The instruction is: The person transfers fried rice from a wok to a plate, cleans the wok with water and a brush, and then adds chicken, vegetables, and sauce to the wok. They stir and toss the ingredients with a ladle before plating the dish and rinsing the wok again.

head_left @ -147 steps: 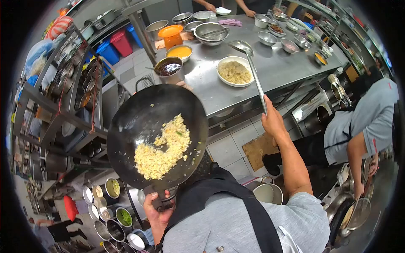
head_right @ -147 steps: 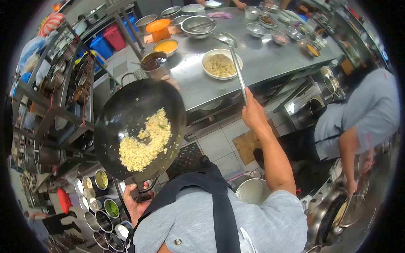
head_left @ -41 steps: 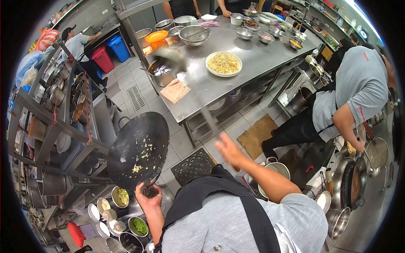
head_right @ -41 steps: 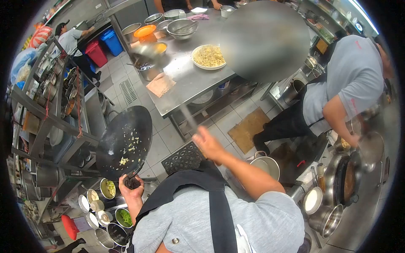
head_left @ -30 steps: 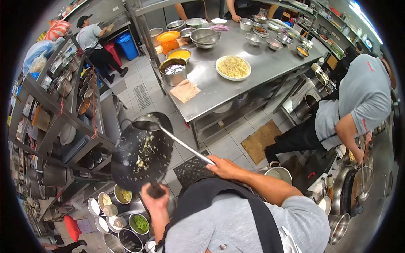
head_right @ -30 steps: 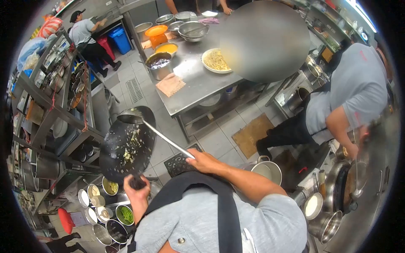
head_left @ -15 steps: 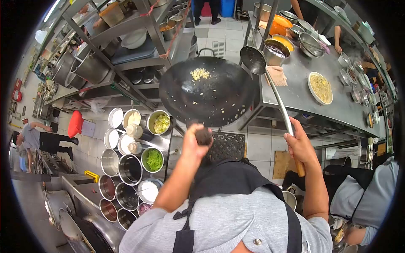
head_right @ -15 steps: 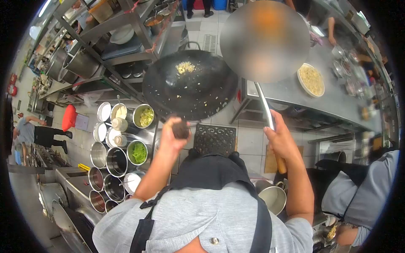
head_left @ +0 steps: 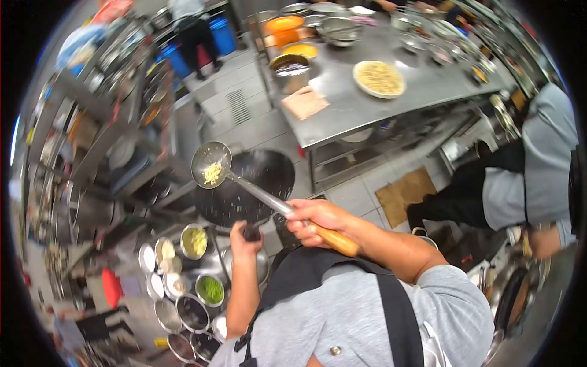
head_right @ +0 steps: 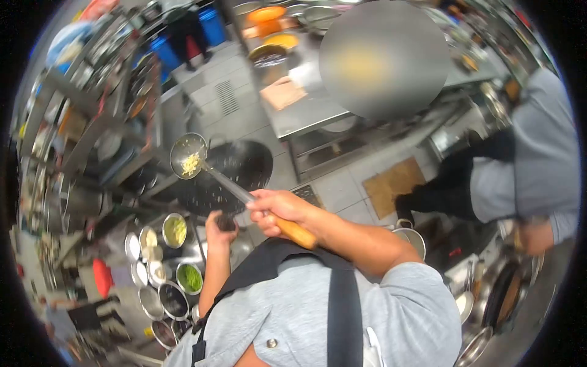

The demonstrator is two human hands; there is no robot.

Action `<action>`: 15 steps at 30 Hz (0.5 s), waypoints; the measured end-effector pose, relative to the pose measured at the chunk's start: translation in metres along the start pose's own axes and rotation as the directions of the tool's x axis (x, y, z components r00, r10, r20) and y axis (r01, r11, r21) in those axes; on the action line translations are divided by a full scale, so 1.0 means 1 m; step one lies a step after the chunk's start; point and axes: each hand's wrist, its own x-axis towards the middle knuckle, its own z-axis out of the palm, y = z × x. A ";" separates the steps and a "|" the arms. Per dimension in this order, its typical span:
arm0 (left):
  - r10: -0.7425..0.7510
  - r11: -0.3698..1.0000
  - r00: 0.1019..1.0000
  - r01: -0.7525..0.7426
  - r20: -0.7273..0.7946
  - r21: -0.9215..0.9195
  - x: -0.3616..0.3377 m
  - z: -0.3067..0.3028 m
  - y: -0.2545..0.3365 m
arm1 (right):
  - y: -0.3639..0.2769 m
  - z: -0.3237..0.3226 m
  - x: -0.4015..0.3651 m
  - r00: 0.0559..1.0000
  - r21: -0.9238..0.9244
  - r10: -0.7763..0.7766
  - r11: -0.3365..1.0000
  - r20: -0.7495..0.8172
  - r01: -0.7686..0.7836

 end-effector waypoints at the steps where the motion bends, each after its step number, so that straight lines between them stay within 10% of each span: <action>1: -0.074 0.997 0.997 0.074 -0.020 -0.003 0.016 -0.014 -0.009 | -0.004 -0.005 -0.022 0.995 -0.040 -0.101 0.994 -0.017 0.100; 5: -0.206 0.978 0.975 0.204 -0.085 -0.033 0.044 -0.045 -0.040 | -0.035 -0.024 -0.091 0.820 -0.564 -0.531 0.752 -0.213 0.341; 8: -0.216 0.976 0.974 0.217 -0.063 0.006 0.050 -0.054 -0.053 | -0.069 -0.065 -0.114 0.467 -0.977 -0.858 0.185 -0.215 -0.108; 11: -0.214 0.976 0.976 0.213 0.027 0.032 0.052 -0.059 -0.050 | -0.110 -0.124 -0.126 0.223 -0.741 -0.968 -0.064 -0.118 -0.669; 15: -0.171 0.984 0.985 0.171 -0.016 0.039 0.040 -0.051 -0.031 | -0.142 -0.153 -0.143 0.185 -0.637 -0.975 -0.067 -0.120 -0.768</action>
